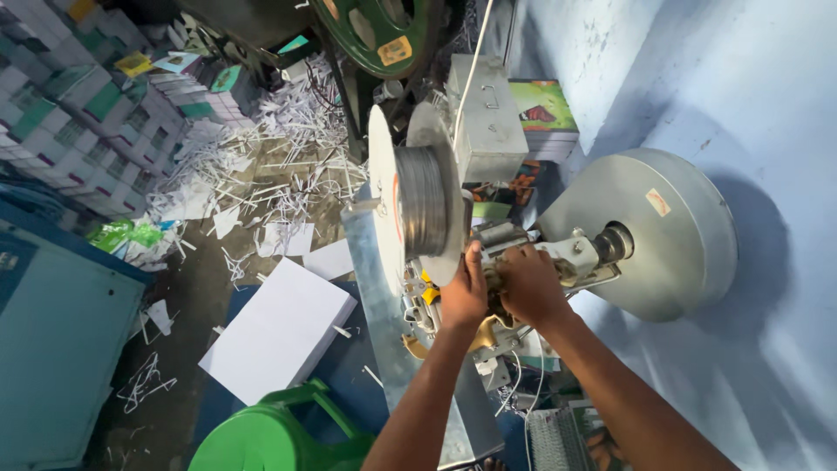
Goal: The person uses a cloth to wipe and clean the surface of a metal binding machine. They methodically rub the cloth over the machine's components, including the wire spool and the main body, to remove dust and debris.
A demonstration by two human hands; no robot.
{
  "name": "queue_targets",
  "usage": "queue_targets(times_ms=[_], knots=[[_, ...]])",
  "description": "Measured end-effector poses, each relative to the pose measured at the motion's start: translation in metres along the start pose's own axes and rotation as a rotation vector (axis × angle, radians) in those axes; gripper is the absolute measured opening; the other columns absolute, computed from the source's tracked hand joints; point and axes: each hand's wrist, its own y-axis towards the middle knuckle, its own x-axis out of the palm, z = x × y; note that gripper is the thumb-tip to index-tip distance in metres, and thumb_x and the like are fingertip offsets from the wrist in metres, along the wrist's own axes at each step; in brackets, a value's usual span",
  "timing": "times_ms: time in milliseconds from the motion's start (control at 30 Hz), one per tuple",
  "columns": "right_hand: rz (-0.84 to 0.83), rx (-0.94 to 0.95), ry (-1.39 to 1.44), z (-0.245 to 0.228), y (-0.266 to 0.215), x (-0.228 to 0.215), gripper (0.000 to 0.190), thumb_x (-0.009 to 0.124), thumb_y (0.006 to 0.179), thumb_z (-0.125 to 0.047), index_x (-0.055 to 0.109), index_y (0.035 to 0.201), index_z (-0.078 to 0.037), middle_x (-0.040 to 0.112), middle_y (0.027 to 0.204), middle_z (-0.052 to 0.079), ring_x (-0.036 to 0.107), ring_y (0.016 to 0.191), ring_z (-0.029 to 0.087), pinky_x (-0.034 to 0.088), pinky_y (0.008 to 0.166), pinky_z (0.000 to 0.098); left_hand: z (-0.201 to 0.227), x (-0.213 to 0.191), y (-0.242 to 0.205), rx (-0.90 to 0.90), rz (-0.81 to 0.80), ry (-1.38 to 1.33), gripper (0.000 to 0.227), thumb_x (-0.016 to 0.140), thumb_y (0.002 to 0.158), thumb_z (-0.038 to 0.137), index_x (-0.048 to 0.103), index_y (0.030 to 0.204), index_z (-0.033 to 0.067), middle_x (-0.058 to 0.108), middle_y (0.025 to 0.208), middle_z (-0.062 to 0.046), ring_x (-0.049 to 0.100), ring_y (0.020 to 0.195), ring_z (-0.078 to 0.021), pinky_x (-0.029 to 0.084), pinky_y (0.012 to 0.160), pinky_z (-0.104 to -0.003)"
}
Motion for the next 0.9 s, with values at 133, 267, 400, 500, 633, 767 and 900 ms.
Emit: queue_targets(times_ms=[133,267,400,500,633,767,900], knots=[[0.030,0.033,0.035,-0.007,-0.002,-0.004,0.019,0.074,0.065,-0.011,0.073,0.084,-0.013,0.063,0.104,0.006,0.056,0.113,0.034,0.042,0.094,0.0518,-0.004,0.002,0.000,-0.066,-0.002,-0.032,0.041,0.052,0.109,0.031,0.059,0.124,-0.0055,0.066,0.112,-0.024,0.060,0.102,-0.0369,0.049,0.097,-0.043],[0.050,0.124,0.028,-0.017,-0.006,-0.007,0.023,0.077,0.064,-0.016,0.074,0.087,-0.013,0.064,0.106,0.007,0.055,0.112,0.035,0.040,0.092,0.0541,-0.005,-0.001,0.002,0.072,0.013,-0.019,0.039,0.052,0.109,0.028,0.058,0.126,-0.0062,0.065,0.119,-0.025,0.061,0.106,-0.0390,0.047,0.099,-0.044],[0.143,0.165,0.050,-0.022,-0.008,-0.002,0.026,0.079,0.063,-0.019,0.073,0.087,-0.011,0.065,0.107,0.010,0.058,0.110,0.037,0.043,0.089,0.0547,-0.006,-0.001,0.001,0.059,0.006,-0.006,0.043,0.050,0.110,0.033,0.059,0.125,-0.0069,0.065,0.120,-0.026,0.061,0.107,-0.0405,0.046,0.099,-0.045],[0.171,0.172,0.108,-0.015,-0.009,0.004,0.023,0.076,0.069,-0.015,0.073,0.091,-0.010,0.066,0.106,0.010,0.060,0.109,0.036,0.047,0.094,0.0513,-0.009,0.000,0.001,-0.036,-0.039,-0.019,0.049,0.049,0.109,0.038,0.059,0.127,-0.0065,0.066,0.121,-0.027,0.063,0.109,-0.0407,0.047,0.099,-0.045],[0.229,0.154,0.161,-0.007,-0.012,0.009,0.031,0.071,0.064,-0.008,0.073,0.095,-0.007,0.067,0.109,0.013,0.060,0.111,0.038,0.048,0.096,0.0486,-0.011,-0.002,0.000,-0.062,-0.057,0.000,0.053,0.048,0.108,0.041,0.059,0.127,-0.0063,0.067,0.120,-0.027,0.063,0.108,-0.0415,0.047,0.100,-0.045],[0.202,0.230,0.216,0.000,-0.008,0.012,0.028,0.070,0.065,-0.008,0.073,0.094,-0.006,0.068,0.110,0.012,0.059,0.114,0.037,0.050,0.097,0.0464,-0.009,-0.001,0.001,-0.012,-0.039,0.027,0.053,0.046,0.110,0.041,0.059,0.130,-0.0065,0.066,0.123,-0.028,0.061,0.110,-0.0436,0.045,0.101,-0.047],[0.161,0.303,0.198,0.015,-0.004,0.018,0.032,0.070,0.063,-0.009,0.074,0.095,-0.006,0.069,0.111,0.012,0.059,0.112,0.037,0.051,0.095,0.0462,-0.008,-0.002,0.001,-0.106,-0.086,0.031,0.051,0.044,0.109,0.040,0.061,0.126,-0.0051,0.067,0.118,-0.026,0.063,0.105,-0.0415,0.047,0.098,-0.046]])
